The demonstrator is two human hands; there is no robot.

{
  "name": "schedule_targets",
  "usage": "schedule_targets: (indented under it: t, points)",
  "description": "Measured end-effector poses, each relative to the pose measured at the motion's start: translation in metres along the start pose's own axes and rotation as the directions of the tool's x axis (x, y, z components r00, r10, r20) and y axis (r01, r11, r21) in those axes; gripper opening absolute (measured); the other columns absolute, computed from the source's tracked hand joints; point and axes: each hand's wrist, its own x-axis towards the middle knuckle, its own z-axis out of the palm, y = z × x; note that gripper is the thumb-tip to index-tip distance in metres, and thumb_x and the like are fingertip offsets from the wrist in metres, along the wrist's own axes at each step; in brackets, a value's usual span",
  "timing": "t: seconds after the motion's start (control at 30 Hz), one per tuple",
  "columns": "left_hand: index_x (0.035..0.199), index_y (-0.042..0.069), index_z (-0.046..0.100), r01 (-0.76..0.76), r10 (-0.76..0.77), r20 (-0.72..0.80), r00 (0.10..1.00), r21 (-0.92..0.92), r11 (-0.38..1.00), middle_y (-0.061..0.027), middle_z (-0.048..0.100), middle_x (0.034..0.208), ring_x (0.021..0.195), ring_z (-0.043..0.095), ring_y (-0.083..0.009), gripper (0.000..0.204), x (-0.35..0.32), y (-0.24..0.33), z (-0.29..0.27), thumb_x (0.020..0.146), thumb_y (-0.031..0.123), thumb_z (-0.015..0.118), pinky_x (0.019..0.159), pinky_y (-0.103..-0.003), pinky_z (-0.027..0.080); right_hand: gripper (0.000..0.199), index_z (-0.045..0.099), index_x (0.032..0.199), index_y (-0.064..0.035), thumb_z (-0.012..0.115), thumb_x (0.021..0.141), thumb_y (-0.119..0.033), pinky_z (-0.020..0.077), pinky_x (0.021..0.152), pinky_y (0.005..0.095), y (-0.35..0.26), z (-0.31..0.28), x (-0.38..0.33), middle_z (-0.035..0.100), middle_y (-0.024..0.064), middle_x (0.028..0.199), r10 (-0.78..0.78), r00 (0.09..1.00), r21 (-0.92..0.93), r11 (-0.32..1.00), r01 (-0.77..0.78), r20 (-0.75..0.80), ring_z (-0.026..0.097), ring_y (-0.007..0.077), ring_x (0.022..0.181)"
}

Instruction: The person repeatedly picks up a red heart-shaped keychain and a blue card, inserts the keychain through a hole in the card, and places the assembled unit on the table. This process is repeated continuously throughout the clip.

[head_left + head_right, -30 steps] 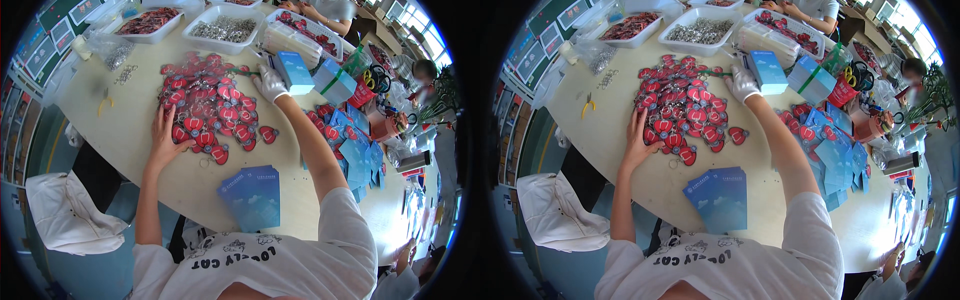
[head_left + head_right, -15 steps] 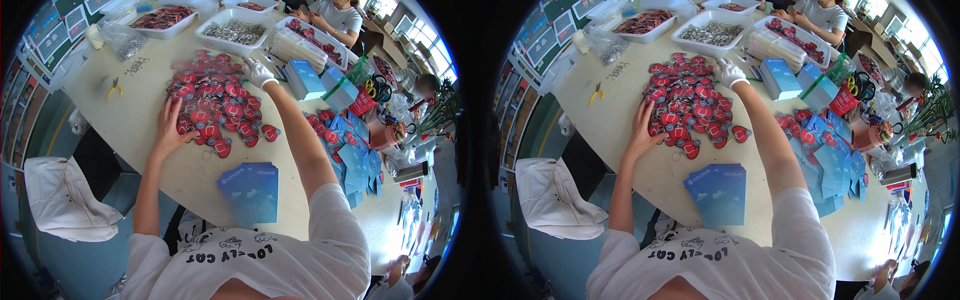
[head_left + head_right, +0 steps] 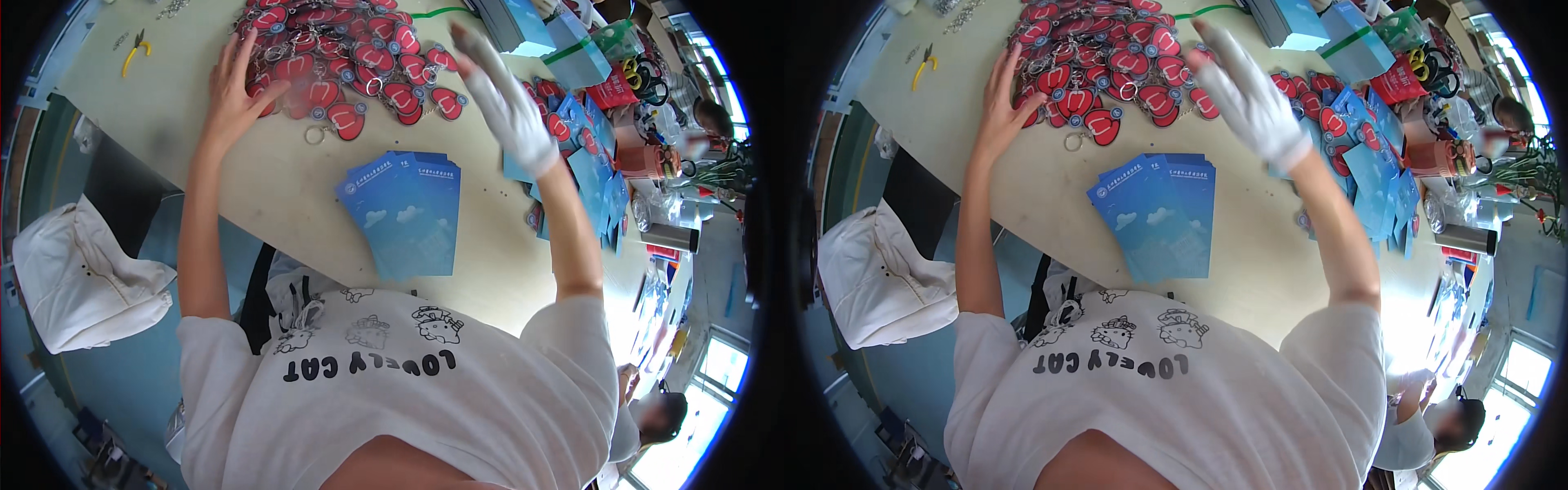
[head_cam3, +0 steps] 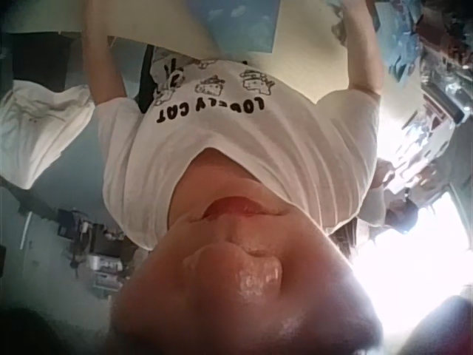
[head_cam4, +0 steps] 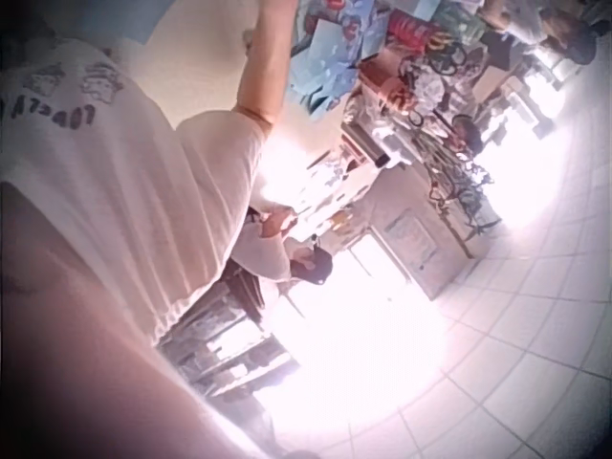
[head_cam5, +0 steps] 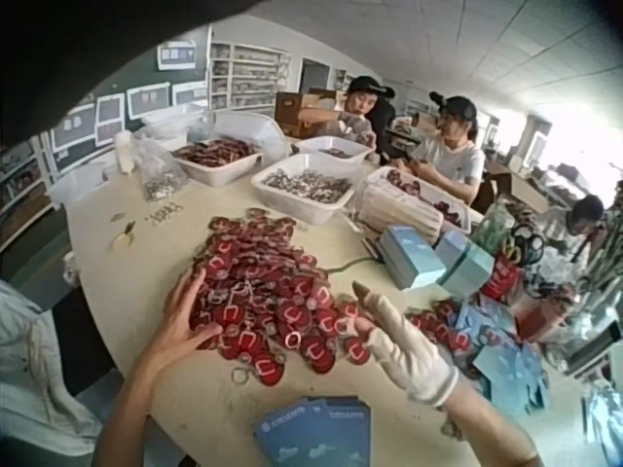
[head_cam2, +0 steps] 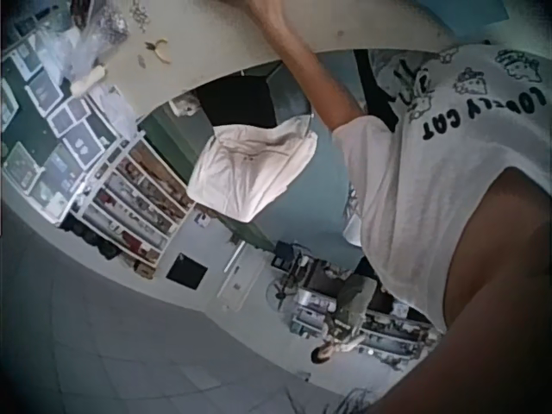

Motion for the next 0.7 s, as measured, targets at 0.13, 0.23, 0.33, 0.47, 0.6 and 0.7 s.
schedule_targets:
  t: [0.13,0.23,0.33,0.47,0.6,0.7]
  points:
    - [0.14,0.003,0.036,0.281,-0.348,-0.04,0.937,-0.509,0.814,-0.0209,0.04,0.14,0.131,0.039,-0.0314,0.055,-0.022,0.038,-0.011,0.097,0.033,0.049,0.111,-0.043,0.027,0.068,0.025,0.143,0.007,0.043,0.099,-0.041,0.0265,0.11,0.0372,-0.037,0.023,-0.097,0.03,0.0229,0.147,0.506,0.863,0.445,0.774,-0.451,-0.004,0.033,0.0278,0.136]
    - [0.133,-0.008,0.038,0.26,-0.498,0.041,0.866,-0.888,0.38,-0.0214,0.044,0.136,0.129,0.042,-0.0302,0.049,-0.072,0.114,-0.02,0.103,0.028,0.029,0.112,-0.041,0.027,0.071,0.019,0.145,0.0065,0.043,0.099,-0.041,0.0193,0.113,0.0381,-0.053,0.053,-0.119,0.025,0.0232,0.15,0.593,0.804,0.607,0.652,-0.454,-0.036,0.026,0.0314,0.14]
    - [0.135,-0.009,0.036,0.433,-0.512,0.27,0.815,-0.872,0.228,-0.0205,0.041,0.139,0.132,0.038,-0.0309,0.046,-0.117,0.167,-0.008,0.101,0.022,0.037,0.112,-0.041,0.025,0.066,0.019,0.145,0.0068,0.044,0.099,-0.034,0.0208,0.112,0.0368,-0.057,0.071,-0.107,0.027,0.0236,0.148,0.398,0.915,0.424,0.842,-0.335,-0.066,0.027,0.0308,0.139]
    - [0.138,-0.007,0.032,0.43,-0.47,0.164,0.867,-0.722,0.542,-0.0187,0.031,0.147,0.135,0.033,-0.0278,0.048,-0.109,0.2,-0.001,0.097,0.013,0.045,0.111,-0.038,0.025,0.059,0.026,0.142,0.0064,0.053,0.09,-0.006,0.0322,0.107,0.0354,-0.068,0.102,-0.092,0.037,0.0233,0.141,0.363,0.932,0.479,0.82,-0.312,-0.014,0.04,0.0315,0.131]
    - [0.139,-0.004,0.033,0.436,-0.496,0.22,0.84,-0.818,0.375,-0.0174,0.02,0.152,0.136,0.03,-0.0241,0.052,-0.1,0.178,-0.004,0.091,-0.002,0.051,0.11,-0.036,0.026,0.06,0.031,0.136,0.0035,0.062,0.089,-0.015,0.0327,0.106,0.0389,-0.078,0.118,-0.08,0.038,0.0242,0.14,0.198,0.979,0.469,0.87,-0.149,-0.056,0.04,0.0391,0.129]
    - [0.139,-0.004,0.033,0.385,-0.415,0.194,0.889,-0.809,0.445,-0.0158,0.015,0.155,0.138,0.027,-0.0224,0.056,-0.102,0.161,0.002,0.086,-0.009,0.052,0.109,-0.034,0.03,0.064,0.031,0.136,0.001,0.065,0.087,-0.02,0.033,0.106,0.0415,-0.063,0.106,-0.078,0.043,0.0239,0.136,0.232,0.97,0.671,0.709,-0.22,0.073,0.043,0.0408,0.126]
